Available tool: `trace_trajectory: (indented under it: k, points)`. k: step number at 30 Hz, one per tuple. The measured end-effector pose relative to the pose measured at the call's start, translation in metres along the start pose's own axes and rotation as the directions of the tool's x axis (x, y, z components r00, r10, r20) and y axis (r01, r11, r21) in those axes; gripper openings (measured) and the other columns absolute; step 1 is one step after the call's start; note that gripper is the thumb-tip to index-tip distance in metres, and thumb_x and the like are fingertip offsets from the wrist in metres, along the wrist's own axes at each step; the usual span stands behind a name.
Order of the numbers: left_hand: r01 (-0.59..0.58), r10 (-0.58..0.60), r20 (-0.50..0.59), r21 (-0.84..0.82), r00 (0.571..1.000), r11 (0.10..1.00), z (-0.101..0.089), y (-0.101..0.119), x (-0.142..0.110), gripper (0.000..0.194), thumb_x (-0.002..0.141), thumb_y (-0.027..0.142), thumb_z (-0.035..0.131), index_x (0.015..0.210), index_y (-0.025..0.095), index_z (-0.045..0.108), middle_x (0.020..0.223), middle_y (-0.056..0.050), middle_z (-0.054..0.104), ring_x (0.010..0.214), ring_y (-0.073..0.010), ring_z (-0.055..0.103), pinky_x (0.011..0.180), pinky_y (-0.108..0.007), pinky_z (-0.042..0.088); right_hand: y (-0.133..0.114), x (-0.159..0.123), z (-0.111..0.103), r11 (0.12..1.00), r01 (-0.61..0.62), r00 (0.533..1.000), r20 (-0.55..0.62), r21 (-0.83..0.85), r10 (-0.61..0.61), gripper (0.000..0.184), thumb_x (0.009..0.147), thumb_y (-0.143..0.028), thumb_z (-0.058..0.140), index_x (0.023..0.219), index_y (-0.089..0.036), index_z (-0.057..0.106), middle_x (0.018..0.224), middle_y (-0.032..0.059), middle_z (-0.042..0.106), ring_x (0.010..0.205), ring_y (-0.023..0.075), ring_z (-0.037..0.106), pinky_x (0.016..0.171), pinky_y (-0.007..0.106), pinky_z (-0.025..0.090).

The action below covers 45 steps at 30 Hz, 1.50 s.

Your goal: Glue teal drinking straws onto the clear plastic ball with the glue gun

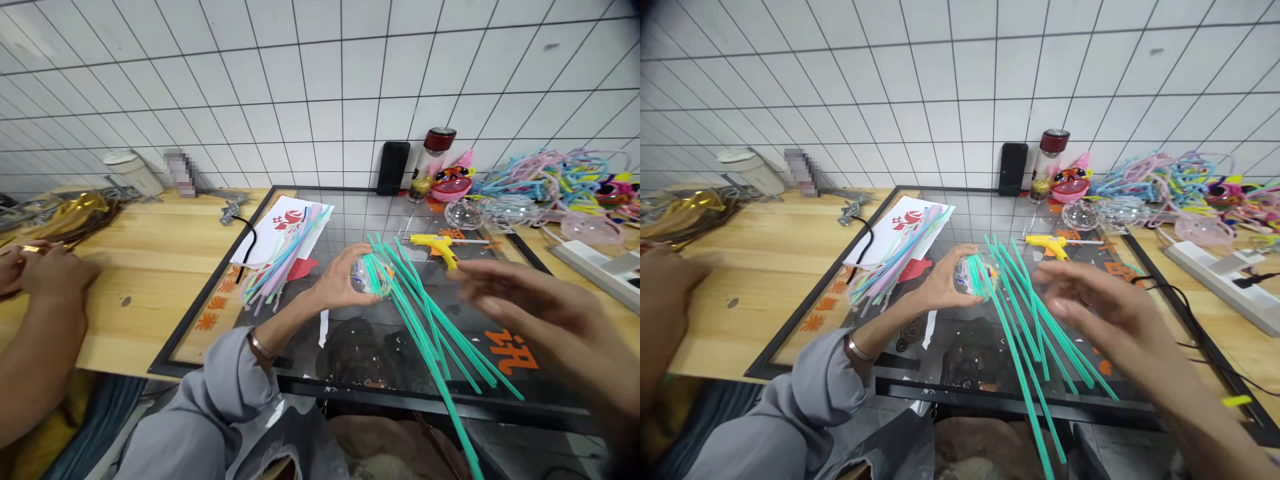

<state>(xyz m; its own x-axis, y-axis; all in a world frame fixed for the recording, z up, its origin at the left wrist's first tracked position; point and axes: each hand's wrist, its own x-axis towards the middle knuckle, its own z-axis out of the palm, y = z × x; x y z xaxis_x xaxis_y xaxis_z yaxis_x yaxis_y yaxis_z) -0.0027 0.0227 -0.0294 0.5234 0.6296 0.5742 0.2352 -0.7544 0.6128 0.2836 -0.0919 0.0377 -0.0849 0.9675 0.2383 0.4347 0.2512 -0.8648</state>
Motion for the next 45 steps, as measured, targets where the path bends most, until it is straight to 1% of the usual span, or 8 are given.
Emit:
trace_trajectory:
  k: [5,9,13,17,22,30,37,45]
  points:
    - [-0.016,0.016,0.013,-0.002,1.0,1.0,-0.004,0.002,-0.002,0.08,0.062,0.037,0.084,0.129,0.021,0.043,0.136,-0.017,0.053,0.129,-0.0331,0.053,0.109,-0.054,0.043,-0.015,0.037,0.027,0.998,-0.034,0.998,-0.058,0.059,0.038,0.035,0.073,-0.054,0.075,0.084,-0.022,0.069,0.073,0.0009,0.067,0.066,0.0146,0.061,0.059,0.026,0.05]
    - [-0.003,0.003,0.019,-0.011,1.0,1.0,-0.004,0.003,-0.002,0.08,0.062,0.039,0.085,0.128,0.021,0.043,0.136,-0.017,0.053,0.128,-0.0332,0.054,0.108,-0.055,0.044,-0.003,0.039,0.042,0.99,0.032,0.997,-0.061,-0.134,-0.041,0.053,0.091,-0.055,0.052,0.052,-0.02,0.04,0.046,-0.0051,0.034,0.044,0.0071,0.033,0.043,0.023,0.026]
    - [0.002,-0.002,0.01,0.001,1.0,1.0,-0.002,0.004,-0.002,0.079,0.062,0.038,0.085,0.128,0.02,0.044,0.135,-0.017,0.053,0.129,-0.0336,0.053,0.109,-0.055,0.043,-0.008,0.048,0.056,0.92,0.203,0.972,-0.042,-0.336,-0.229,0.03,0.098,-0.034,0.038,0.092,-0.018,0.062,0.062,-0.0013,0.054,0.052,0.0115,0.049,0.051,0.026,0.038]
    - [-0.001,0.001,0.013,0.013,1.0,1.0,-0.001,0.003,-0.002,0.081,0.06,0.036,0.086,0.128,0.021,0.044,0.135,-0.016,0.053,0.128,-0.0332,0.053,0.109,-0.054,0.044,-0.02,0.055,0.062,0.76,0.414,0.844,-0.101,-0.502,-0.526,0.053,0.087,-0.01,0.036,0.138,-0.016,0.046,0.109,0.011,0.067,0.099,0.0216,0.065,0.081,0.038,0.051]
    - [-0.004,0.004,0.02,-0.004,1.0,1.0,-0.001,0.003,-0.001,0.082,0.059,0.036,0.086,0.128,0.021,0.043,0.136,-0.016,0.052,0.129,-0.0336,0.053,0.109,-0.055,0.044,-0.025,0.038,0.056,0.723,0.529,0.761,-0.13,-0.444,-0.636,0.04,0.085,-0.001,0.036,0.097,-0.024,0.067,0.052,-0.006,0.048,0.047,0.0105,0.05,0.054,0.026,0.042]
    - [0.014,-0.014,0.011,-0.011,1.0,1.0,-0.001,0.005,0.0,0.081,0.059,0.035,0.085,0.128,0.022,0.044,0.134,-0.015,0.054,0.127,-0.0331,0.054,0.109,-0.055,0.044,-0.017,0.064,0.07,0.892,0.355,0.853,-0.294,-0.279,-0.432,0.026,0.085,-0.011,0.045,0.107,-0.021,0.055,0.057,-0.0082,0.043,0.046,0.0103,0.042,0.049,0.026,0.033]
    - [-0.014,0.015,0.008,-0.012,1.0,1.0,-0.001,0.003,0.0,0.081,0.061,0.04,0.085,0.129,0.02,0.045,0.133,-0.016,0.054,0.128,-0.0334,0.053,0.109,-0.055,0.042,0.012,0.078,0.073,0.657,0.535,0.694,-0.168,-0.531,-0.7,0.021,0.095,-0.014,0.047,0.102,-0.02,0.065,0.087,0.0058,0.071,0.074,0.0156,0.064,0.066,0.029,0.046]
    - [0.036,-0.036,0.049,-0.015,0.998,0.999,-0.004,0.003,0.001,0.084,0.059,0.037,0.086,0.13,0.022,0.043,0.135,-0.015,0.049,0.13,-0.0337,0.048,0.111,-0.056,0.039,0.021,0.074,0.084,0.515,0.609,0.636,-0.018,-0.603,-0.772,0.011,0.09,-0.018,0.06,0.095,-0.021,0.069,0.071,0.0023,0.066,0.069,0.0167,0.056,0.064,0.033,0.039]
